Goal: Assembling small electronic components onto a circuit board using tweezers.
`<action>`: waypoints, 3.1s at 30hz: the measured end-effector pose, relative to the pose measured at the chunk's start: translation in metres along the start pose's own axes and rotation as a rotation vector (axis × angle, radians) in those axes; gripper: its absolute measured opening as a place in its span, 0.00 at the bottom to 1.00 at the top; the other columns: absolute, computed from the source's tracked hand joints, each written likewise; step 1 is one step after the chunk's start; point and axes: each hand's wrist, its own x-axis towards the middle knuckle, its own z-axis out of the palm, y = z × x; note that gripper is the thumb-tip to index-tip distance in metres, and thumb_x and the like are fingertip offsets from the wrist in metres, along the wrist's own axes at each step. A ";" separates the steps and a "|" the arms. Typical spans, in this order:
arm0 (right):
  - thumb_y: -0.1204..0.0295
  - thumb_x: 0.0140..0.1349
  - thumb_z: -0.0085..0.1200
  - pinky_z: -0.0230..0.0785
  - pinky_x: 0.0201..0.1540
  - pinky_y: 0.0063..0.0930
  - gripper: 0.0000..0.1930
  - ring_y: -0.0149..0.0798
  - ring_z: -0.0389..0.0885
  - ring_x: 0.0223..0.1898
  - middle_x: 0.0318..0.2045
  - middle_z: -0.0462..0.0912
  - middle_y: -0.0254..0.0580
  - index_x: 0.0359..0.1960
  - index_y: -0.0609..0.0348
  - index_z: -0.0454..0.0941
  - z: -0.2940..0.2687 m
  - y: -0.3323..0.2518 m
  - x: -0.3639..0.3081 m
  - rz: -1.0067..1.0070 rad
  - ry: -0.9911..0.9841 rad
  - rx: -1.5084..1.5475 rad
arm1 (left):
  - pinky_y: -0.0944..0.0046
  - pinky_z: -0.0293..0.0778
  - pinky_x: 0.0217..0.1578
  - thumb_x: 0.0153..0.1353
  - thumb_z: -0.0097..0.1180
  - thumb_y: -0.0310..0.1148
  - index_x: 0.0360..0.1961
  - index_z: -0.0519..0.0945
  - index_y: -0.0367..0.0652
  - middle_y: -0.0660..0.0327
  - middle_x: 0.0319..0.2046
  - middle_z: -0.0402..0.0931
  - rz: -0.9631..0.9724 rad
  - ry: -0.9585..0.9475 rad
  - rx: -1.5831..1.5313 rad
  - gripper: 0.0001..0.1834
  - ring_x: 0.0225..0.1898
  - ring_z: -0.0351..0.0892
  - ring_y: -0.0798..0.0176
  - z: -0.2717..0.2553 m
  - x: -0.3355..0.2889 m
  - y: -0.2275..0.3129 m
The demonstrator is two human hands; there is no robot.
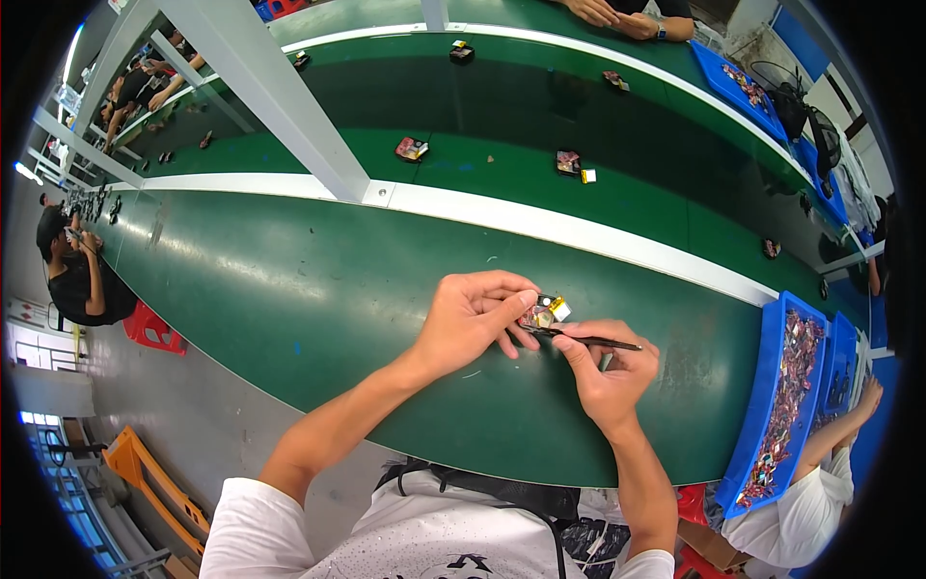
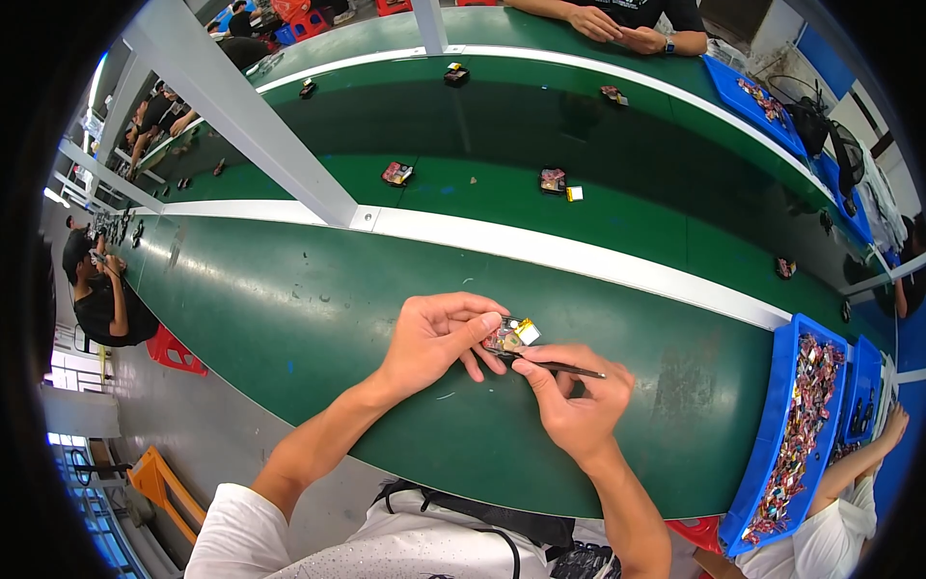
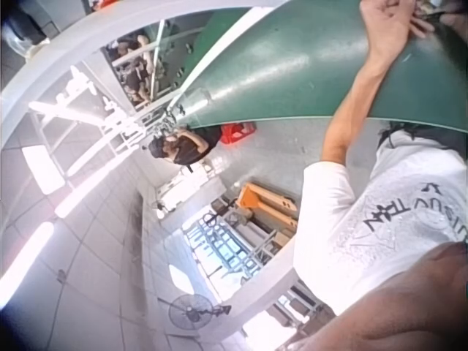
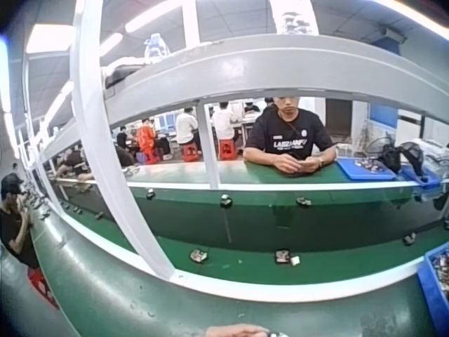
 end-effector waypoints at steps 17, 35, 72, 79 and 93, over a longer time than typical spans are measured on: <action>0.81 0.51 0.71 0.57 0.17 0.20 0.06 0.23 0.64 0.11 0.28 0.89 0.38 0.30 0.58 0.87 0.004 0.001 0.000 -0.168 -0.065 -0.076 | 0.72 0.74 0.19 0.64 0.61 0.22 0.46 0.80 0.28 0.56 0.29 0.84 -0.041 0.036 0.150 0.11 0.22 0.82 0.69 0.004 0.004 -0.010; 0.78 0.52 0.73 0.50 0.16 0.19 0.08 0.20 0.59 0.12 0.21 0.83 0.33 0.33 0.61 0.87 -0.005 0.013 0.006 -0.092 0.153 -0.081 | 0.50 0.79 0.42 0.59 0.65 0.37 0.41 0.86 0.37 0.49 0.44 0.83 0.644 0.614 1.263 0.15 0.35 0.84 0.49 -0.072 0.182 0.029; 0.81 0.59 0.67 0.51 0.22 0.13 0.06 0.14 0.64 0.20 0.28 0.84 0.33 0.37 0.67 0.84 -0.002 0.006 0.004 0.287 0.130 0.245 | 0.75 0.61 0.13 0.65 0.62 0.26 0.40 0.80 0.32 0.60 0.26 0.82 0.137 0.188 0.219 0.07 0.17 0.77 0.74 0.012 0.018 0.002; 0.81 0.57 0.69 0.48 0.19 0.16 0.06 0.14 0.60 0.15 0.21 0.79 0.27 0.35 0.67 0.85 0.000 0.007 0.003 0.204 0.111 0.079 | 0.74 0.62 0.13 0.66 0.62 0.27 0.41 0.80 0.32 0.60 0.27 0.82 0.181 0.176 0.208 0.08 0.17 0.76 0.74 0.009 0.019 -0.003; 0.82 0.59 0.67 0.48 0.20 0.13 0.05 0.13 0.62 0.19 0.21 0.78 0.25 0.35 0.67 0.84 -0.006 0.007 0.009 0.360 0.087 0.310 | 0.75 0.64 0.14 0.65 0.62 0.25 0.43 0.80 0.32 0.59 0.28 0.83 0.149 0.058 0.159 0.08 0.18 0.76 0.75 0.011 0.015 0.002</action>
